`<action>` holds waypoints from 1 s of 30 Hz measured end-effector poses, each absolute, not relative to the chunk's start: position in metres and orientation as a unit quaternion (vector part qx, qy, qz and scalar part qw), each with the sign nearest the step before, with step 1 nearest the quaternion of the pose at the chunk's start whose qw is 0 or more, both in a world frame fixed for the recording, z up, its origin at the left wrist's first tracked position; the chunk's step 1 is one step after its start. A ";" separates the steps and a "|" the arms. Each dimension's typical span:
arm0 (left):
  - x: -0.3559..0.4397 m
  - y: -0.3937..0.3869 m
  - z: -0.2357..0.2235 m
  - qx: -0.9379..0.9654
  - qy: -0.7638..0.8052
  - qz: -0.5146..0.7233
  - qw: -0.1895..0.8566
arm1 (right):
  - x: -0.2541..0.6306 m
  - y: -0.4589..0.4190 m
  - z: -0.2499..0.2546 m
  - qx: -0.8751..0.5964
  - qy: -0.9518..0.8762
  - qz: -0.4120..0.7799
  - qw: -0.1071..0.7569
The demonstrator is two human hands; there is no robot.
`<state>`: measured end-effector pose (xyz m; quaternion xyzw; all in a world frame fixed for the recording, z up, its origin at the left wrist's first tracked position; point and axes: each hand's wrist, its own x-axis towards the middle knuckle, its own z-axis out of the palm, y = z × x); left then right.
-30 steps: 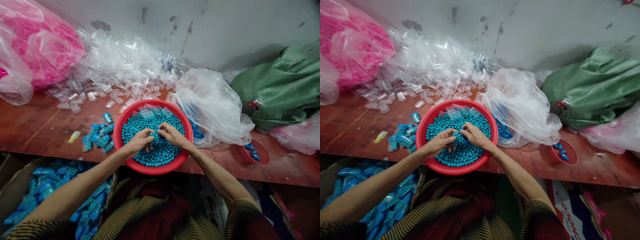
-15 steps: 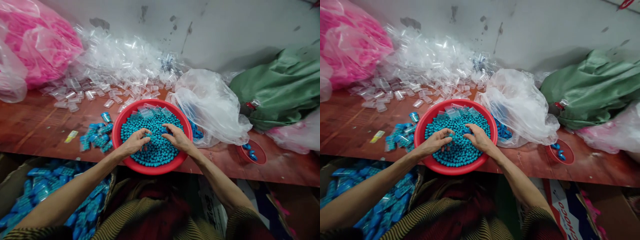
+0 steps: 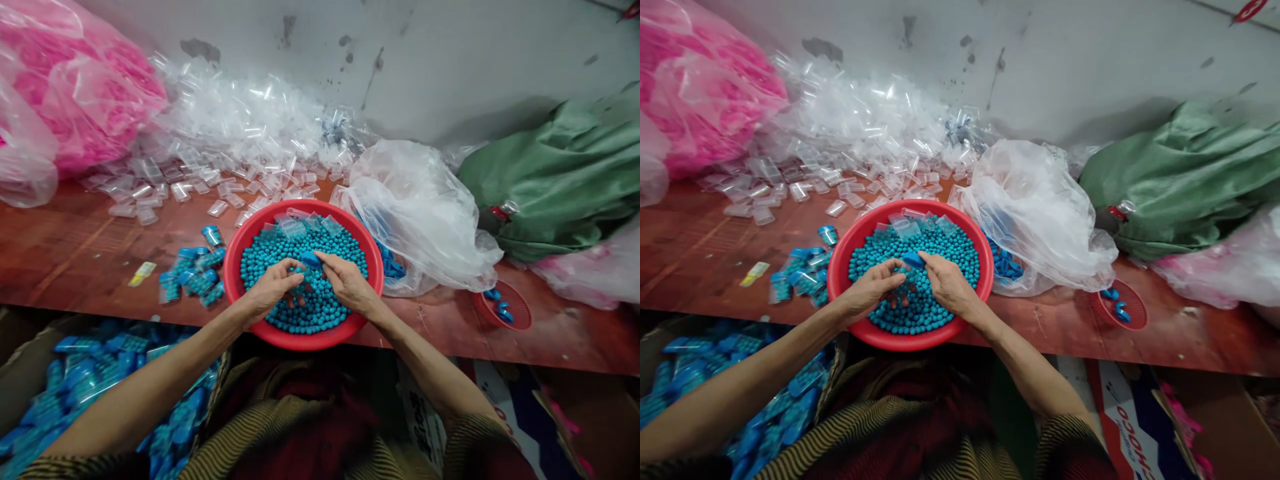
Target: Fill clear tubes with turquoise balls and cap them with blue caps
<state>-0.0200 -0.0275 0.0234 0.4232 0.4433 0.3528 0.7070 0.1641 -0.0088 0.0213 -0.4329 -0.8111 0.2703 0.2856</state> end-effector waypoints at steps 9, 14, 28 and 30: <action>-0.015 -0.035 0.019 0.409 0.444 0.393 0.694 | 0.164 -0.014 0.019 -0.417 -0.813 0.191 0.360; -0.011 -0.037 0.020 0.395 0.450 0.399 0.694 | 0.166 -0.015 0.021 -0.395 -0.831 0.190 0.344; -0.001 -0.037 0.022 0.452 0.487 0.390 0.638 | 0.178 -0.001 0.017 -0.304 -0.867 0.241 0.314; -0.003 -0.036 0.023 0.472 0.468 0.371 0.649 | 0.182 0.000 0.017 -0.306 -0.843 0.300 0.325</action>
